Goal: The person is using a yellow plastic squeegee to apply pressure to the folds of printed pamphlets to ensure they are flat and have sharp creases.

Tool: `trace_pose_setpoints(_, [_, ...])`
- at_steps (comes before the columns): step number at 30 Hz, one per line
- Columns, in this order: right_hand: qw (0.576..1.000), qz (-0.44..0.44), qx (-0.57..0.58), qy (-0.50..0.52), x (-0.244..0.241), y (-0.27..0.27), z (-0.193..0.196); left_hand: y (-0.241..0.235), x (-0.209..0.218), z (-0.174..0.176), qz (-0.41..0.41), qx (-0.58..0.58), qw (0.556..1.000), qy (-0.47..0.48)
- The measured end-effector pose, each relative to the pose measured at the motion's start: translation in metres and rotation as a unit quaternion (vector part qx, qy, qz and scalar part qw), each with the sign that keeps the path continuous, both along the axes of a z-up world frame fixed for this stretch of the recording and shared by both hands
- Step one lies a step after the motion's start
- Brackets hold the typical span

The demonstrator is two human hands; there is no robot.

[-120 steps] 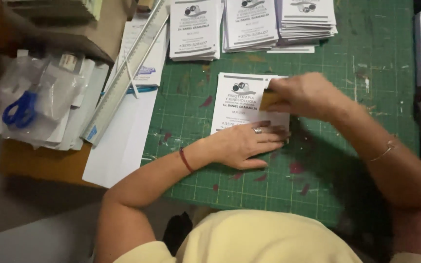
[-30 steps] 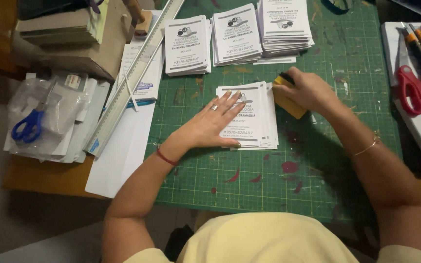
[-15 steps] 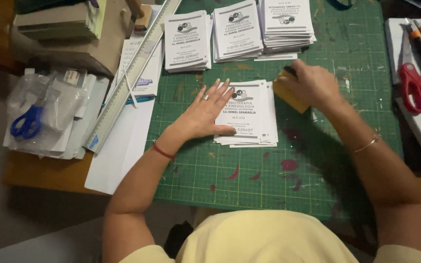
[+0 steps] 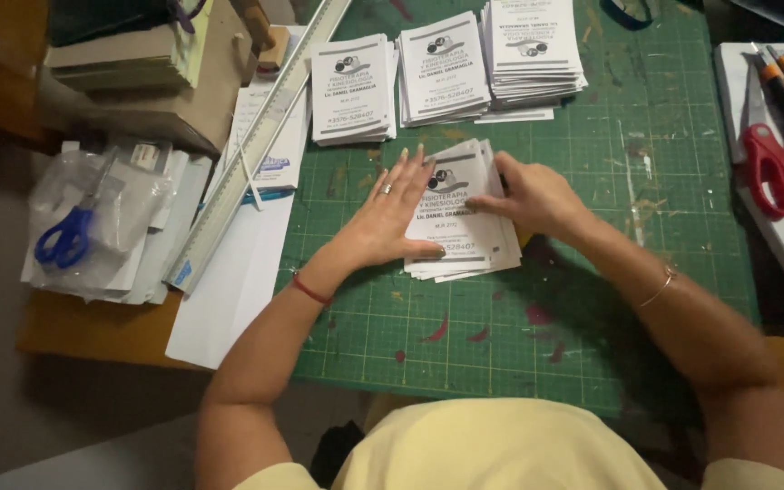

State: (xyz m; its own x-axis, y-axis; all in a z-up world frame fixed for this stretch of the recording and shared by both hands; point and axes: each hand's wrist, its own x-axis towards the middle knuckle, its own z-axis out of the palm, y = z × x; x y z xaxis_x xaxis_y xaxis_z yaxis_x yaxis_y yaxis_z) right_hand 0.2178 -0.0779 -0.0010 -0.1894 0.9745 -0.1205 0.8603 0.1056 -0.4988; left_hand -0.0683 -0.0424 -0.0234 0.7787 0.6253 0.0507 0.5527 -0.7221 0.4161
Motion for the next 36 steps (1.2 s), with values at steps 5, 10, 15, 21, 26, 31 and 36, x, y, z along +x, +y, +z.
trace_pose_setpoints(5, [0.989,-0.001,0.098,0.110,0.004,-0.002,0.007,0.008,0.001,0.004,0.088,-0.103,0.932,-0.337])
trace_pose_setpoints(10, [0.951,0.022,0.268,0.151,0.010,-0.004,0.005,0.019,-0.008,-0.021,0.056,-0.537,0.645,-0.541])
trace_pose_setpoints(15, [0.916,0.039,0.386,0.103,0.035,0.011,-0.023,-0.007,0.004,0.020,0.123,-0.259,0.841,-0.459])
trace_pose_setpoints(21, [0.973,-0.129,0.188,-0.020,0.017,0.001,0.019,0.014,0.002,-0.035,0.171,-0.198,0.869,-0.419])
trace_pose_setpoints(26, [0.986,-0.102,0.110,-0.076,-0.013,-0.019,0.063,-0.018,0.017,0.010,0.166,-0.116,0.901,-0.383])
trace_pose_setpoints(31, [0.988,-0.049,0.114,-0.087,-0.028,-0.031,0.066,-0.018,0.017,-0.007,0.115,-0.106,0.911,-0.382])
trace_pose_setpoints(36, [0.986,-0.006,0.150,-0.071,-0.015,-0.027,0.060,-0.012,0.017,-0.004,0.054,-0.138,0.898,-0.415])
